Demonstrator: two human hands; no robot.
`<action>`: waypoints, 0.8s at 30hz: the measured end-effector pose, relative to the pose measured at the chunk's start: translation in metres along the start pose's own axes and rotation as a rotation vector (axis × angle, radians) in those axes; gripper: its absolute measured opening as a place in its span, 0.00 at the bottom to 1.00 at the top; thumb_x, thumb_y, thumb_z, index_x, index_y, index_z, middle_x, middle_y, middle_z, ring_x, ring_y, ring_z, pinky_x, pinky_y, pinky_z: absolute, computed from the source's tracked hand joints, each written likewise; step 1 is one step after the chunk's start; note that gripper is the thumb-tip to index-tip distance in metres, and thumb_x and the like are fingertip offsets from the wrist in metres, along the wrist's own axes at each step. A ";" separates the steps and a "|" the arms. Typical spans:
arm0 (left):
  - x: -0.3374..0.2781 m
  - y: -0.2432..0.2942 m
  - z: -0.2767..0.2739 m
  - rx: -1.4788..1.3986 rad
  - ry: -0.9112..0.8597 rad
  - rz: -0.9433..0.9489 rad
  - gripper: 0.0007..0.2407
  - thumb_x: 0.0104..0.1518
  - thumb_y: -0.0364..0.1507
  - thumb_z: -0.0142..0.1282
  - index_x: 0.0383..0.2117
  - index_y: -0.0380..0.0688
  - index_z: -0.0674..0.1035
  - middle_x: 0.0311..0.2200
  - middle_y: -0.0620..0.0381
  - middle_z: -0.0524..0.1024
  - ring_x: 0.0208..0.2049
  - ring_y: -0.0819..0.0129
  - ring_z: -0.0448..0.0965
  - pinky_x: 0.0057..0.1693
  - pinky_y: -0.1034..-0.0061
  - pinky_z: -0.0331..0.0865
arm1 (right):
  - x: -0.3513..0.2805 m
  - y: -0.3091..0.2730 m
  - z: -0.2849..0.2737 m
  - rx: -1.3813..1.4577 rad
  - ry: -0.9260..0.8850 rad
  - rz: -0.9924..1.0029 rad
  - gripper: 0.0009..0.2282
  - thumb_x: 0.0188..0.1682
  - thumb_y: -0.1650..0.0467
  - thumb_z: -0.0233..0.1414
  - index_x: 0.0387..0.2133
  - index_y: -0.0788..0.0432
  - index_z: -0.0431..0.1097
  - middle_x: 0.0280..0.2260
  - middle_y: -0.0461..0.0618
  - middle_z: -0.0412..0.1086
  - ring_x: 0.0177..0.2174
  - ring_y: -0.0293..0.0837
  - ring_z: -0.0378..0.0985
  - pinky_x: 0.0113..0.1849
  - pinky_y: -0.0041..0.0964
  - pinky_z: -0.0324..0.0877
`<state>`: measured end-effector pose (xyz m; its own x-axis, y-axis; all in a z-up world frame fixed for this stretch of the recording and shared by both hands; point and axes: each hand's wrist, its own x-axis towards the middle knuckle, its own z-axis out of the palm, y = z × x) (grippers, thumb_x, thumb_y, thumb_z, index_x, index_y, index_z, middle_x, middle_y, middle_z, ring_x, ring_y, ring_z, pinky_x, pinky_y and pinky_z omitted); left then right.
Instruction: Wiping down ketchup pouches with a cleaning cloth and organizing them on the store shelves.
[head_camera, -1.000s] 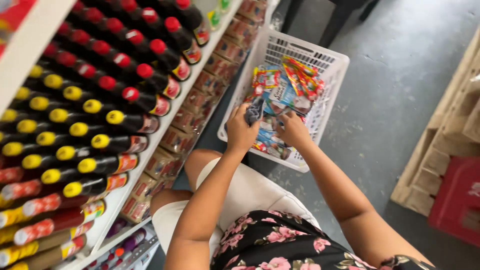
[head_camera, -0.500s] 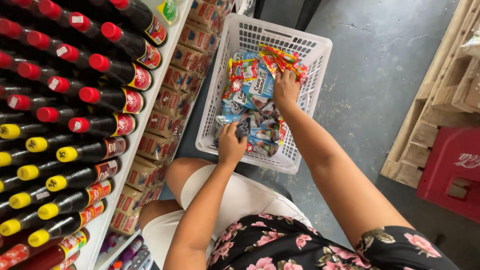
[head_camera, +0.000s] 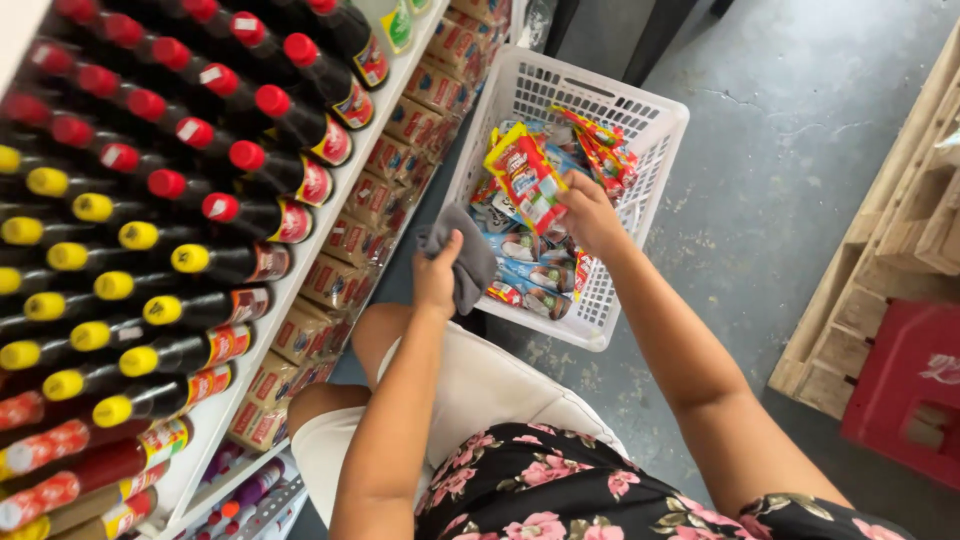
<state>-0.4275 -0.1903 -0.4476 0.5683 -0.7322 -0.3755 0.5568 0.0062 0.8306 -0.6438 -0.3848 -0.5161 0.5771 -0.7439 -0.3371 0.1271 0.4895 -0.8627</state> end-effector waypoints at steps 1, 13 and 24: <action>-0.004 0.025 0.004 -0.002 0.004 0.020 0.14 0.57 0.30 0.66 0.45 0.36 0.81 0.41 0.56 0.81 0.40 0.68 0.80 0.48 0.73 0.72 | -0.018 -0.014 0.020 -0.002 -0.018 -0.010 0.02 0.59 0.73 0.51 0.37 0.58 0.65 0.34 0.47 0.63 0.32 0.41 0.68 0.35 0.40 0.64; -0.112 0.223 0.048 0.444 -0.226 0.471 0.08 0.56 0.25 0.67 0.37 0.35 0.82 0.33 0.60 0.81 0.34 0.75 0.78 0.44 0.77 0.74 | -0.137 -0.116 0.170 0.493 -0.745 -0.304 0.09 0.54 0.79 0.52 0.44 0.57 0.61 0.49 0.52 0.67 0.53 0.45 0.71 0.57 0.46 0.68; -0.192 0.268 0.055 0.912 -0.305 0.871 0.12 0.45 0.14 0.55 0.36 0.40 0.81 0.31 0.49 0.81 0.33 0.59 0.83 0.42 0.74 0.74 | -0.140 -0.149 0.221 -0.422 -0.559 -0.445 0.07 0.54 0.69 0.58 0.33 0.64 0.77 0.25 0.43 0.75 0.25 0.31 0.74 0.30 0.30 0.74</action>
<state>-0.4207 -0.0854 -0.1301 0.3050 -0.8473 0.4348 -0.6033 0.1813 0.7766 -0.5646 -0.2532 -0.2569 0.8744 -0.4376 0.2098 0.1888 -0.0915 -0.9778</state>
